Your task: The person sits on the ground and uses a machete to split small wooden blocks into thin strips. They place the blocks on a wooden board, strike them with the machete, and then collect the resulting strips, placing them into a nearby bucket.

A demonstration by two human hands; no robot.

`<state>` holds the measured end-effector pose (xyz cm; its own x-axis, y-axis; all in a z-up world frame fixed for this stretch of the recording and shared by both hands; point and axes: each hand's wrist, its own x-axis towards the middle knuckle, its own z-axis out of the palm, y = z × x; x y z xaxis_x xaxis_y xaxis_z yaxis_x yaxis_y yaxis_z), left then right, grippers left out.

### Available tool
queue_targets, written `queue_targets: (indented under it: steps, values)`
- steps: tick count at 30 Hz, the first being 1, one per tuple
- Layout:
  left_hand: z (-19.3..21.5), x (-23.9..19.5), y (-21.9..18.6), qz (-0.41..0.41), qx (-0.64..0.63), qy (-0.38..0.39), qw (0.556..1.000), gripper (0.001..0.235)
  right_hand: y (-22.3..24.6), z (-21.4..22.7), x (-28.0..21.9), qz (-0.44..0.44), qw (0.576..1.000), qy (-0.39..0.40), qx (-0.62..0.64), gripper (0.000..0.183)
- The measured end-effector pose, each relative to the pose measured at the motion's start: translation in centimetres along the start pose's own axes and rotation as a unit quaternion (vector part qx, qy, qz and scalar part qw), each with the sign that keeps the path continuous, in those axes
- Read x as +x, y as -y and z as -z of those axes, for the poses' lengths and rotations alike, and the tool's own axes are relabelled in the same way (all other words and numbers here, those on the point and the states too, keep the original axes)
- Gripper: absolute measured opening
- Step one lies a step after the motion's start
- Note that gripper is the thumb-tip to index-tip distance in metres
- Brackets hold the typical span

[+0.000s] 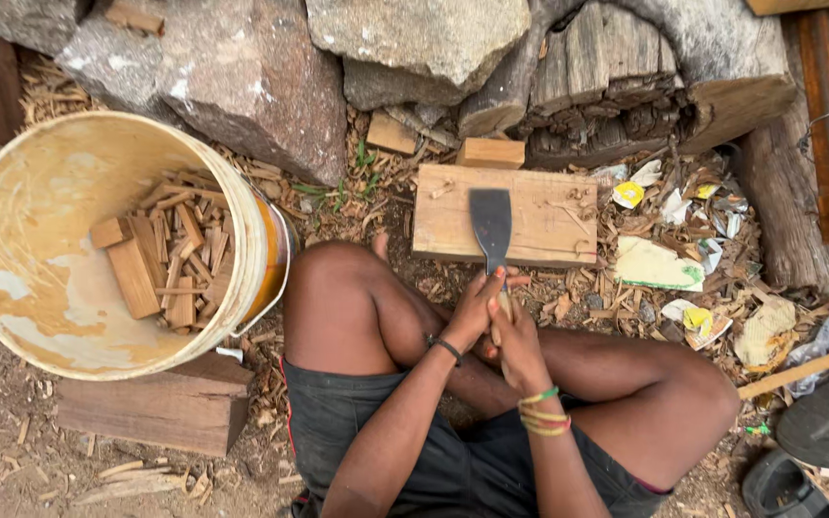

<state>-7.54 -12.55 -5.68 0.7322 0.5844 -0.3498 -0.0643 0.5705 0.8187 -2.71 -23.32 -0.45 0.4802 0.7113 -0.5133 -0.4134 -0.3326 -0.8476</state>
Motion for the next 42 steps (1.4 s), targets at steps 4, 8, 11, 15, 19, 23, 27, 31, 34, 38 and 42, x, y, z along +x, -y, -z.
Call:
queue_targets:
  steps: [4,8,11,15,19,23,27,31,34,38,42]
  values:
    - [-0.6,-2.9,-3.6,-0.067,0.469,-0.054,0.879,0.041,-1.0,2.2,2.0,-0.016,0.994,0.058,0.092,0.031]
    - [1.3,-11.8,-11.8,-0.307,0.491,-0.025,0.815,0.033,-0.7,2.2,1.8,-0.025,0.992,0.051,0.109,0.021]
    - [3.7,-18.2,-18.5,-0.41,0.452,-0.029,0.792,0.023,-0.9,1.9,2.0,-0.018,0.996,0.013,0.083,0.016]
    - [11.5,-22.1,-27.2,-0.41,0.606,-0.267,0.627,0.02,-1.2,1.7,2.5,-0.008,1.0,0.008,0.017,0.018]
    - [20.0,-22.0,-34.3,-0.321,0.673,-0.295,0.597,0.025,-1.1,1.7,2.4,0.002,1.0,0.01,-0.017,0.019]
    - [28.5,-19.3,-38.1,-0.21,0.793,-0.252,0.514,0.021,-0.9,1.3,2.4,0.002,0.999,-0.011,-0.032,0.019]
    - [32.4,-15.6,-35.7,-0.206,0.858,-0.181,0.435,0.009,-0.7,1.0,2.2,0.002,0.998,-0.022,-0.056,0.019]
    - [33.2,-13.9,-34.6,-0.045,0.915,-0.111,0.385,0.023,-0.3,0.6,2.7,-0.004,0.996,-0.048,-0.072,0.017]
    - [33.3,-14.5,-35.8,0.031,0.908,-0.081,0.41,0.03,-0.3,0.2,2.3,-0.005,0.994,-0.061,-0.09,0.018]
    - [32.7,-16.3,-36.1,0.095,0.89,-0.059,0.442,0.05,0.4,-0.4,2.1,-0.011,0.995,-0.056,-0.082,0.02]
    - [31.9,-15.6,-34.0,0.156,0.9,-0.025,0.407,0.043,0.4,-0.9,1.7,-0.007,0.993,-0.072,-0.09,0.018]
